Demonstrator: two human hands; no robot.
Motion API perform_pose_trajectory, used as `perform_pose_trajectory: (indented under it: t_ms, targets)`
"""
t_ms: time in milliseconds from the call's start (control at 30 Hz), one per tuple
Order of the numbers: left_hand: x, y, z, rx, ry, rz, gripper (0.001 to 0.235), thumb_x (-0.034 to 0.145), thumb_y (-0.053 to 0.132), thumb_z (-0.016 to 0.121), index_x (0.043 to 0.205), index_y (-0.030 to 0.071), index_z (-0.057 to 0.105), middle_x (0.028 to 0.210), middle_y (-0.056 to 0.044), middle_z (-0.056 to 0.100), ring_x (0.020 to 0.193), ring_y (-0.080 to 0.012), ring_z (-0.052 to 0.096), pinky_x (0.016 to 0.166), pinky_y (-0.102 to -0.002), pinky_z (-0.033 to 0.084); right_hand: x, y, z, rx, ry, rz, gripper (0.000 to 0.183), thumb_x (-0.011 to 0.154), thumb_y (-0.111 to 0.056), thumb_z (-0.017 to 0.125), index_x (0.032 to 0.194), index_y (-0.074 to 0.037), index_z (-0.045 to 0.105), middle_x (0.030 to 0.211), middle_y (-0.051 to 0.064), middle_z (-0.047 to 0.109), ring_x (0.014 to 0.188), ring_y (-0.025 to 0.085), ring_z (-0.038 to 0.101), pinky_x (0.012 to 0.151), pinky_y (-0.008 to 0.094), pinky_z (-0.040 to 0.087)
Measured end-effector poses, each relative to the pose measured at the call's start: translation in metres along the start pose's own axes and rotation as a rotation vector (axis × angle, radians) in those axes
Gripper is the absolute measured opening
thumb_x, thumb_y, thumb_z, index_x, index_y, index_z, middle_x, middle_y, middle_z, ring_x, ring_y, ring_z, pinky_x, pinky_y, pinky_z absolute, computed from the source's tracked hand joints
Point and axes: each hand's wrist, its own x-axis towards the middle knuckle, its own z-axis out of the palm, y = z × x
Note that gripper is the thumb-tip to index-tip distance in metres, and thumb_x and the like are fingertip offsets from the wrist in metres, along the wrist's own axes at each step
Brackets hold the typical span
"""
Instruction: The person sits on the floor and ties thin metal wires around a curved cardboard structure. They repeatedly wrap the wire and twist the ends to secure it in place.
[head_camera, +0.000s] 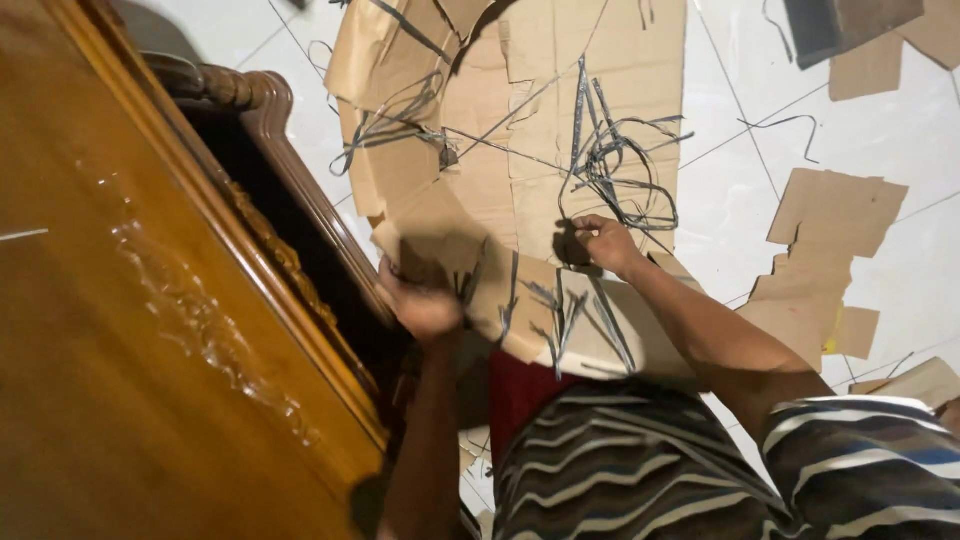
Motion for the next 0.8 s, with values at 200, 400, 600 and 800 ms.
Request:
perform_pose_trajectory:
  t_ms: [200, 400, 600, 800]
  targets:
    - [-0.001, 0.0, 0.004, -0.112, 0.089, 0.037, 0.062, 0.078, 0.034, 0.078, 0.135, 0.017, 0.06, 0.119, -0.012, 0.064, 0.111, -0.0326, 0.067, 0.101, -0.041, 0.052, 0.069, -0.003, 0.026, -0.404, -0.101, -0.222, 0.04, 0.099, -0.029, 0.059, 0.134, -0.012, 0.069, 0.142, 0.014, 0.063, 0.139, 0.042, 0.05, 0.121, 0.047, 0.036]
    - [0.002, 0.021, -0.013, -0.195, -0.026, -0.068, 0.065, 0.078, 0.031, 0.075, 0.137, 0.012, 0.056, 0.122, -0.016, 0.059, 0.113, -0.0353, 0.064, 0.098, -0.047, 0.053, 0.091, -0.002, 0.053, -0.434, 0.043, -0.074, 0.056, 0.1, -0.03, 0.046, 0.148, 0.0, 0.053, 0.143, 0.027, 0.056, 0.129, 0.047, 0.055, 0.112, 0.054, 0.04]
    - [-0.003, 0.016, -0.007, -0.192, 0.056, -0.002, 0.06, 0.076, 0.042, 0.073, 0.128, 0.012, 0.066, 0.112, -0.015, 0.063, 0.102, -0.0333, 0.067, 0.089, -0.045, 0.056, 0.001, -0.064, 0.016, 0.383, 0.256, -0.267, 0.012, 0.096, -0.008, 0.067, 0.103, -0.007, 0.077, 0.091, 0.012, 0.075, 0.083, 0.017, 0.068, 0.075, 0.034, 0.055]
    - [0.004, 0.024, -0.003, -0.154, 0.164, 0.107, 0.053, 0.076, 0.033, 0.08, 0.126, 0.019, 0.068, 0.106, -0.01, 0.066, 0.099, -0.0326, 0.069, 0.086, -0.042, 0.057, -0.069, -0.155, -0.062, 0.843, 0.163, -0.46, 0.041, 0.099, 0.005, 0.061, 0.138, 0.001, 0.05, 0.091, 0.008, 0.067, 0.074, 0.014, 0.07, 0.063, 0.021, 0.061]
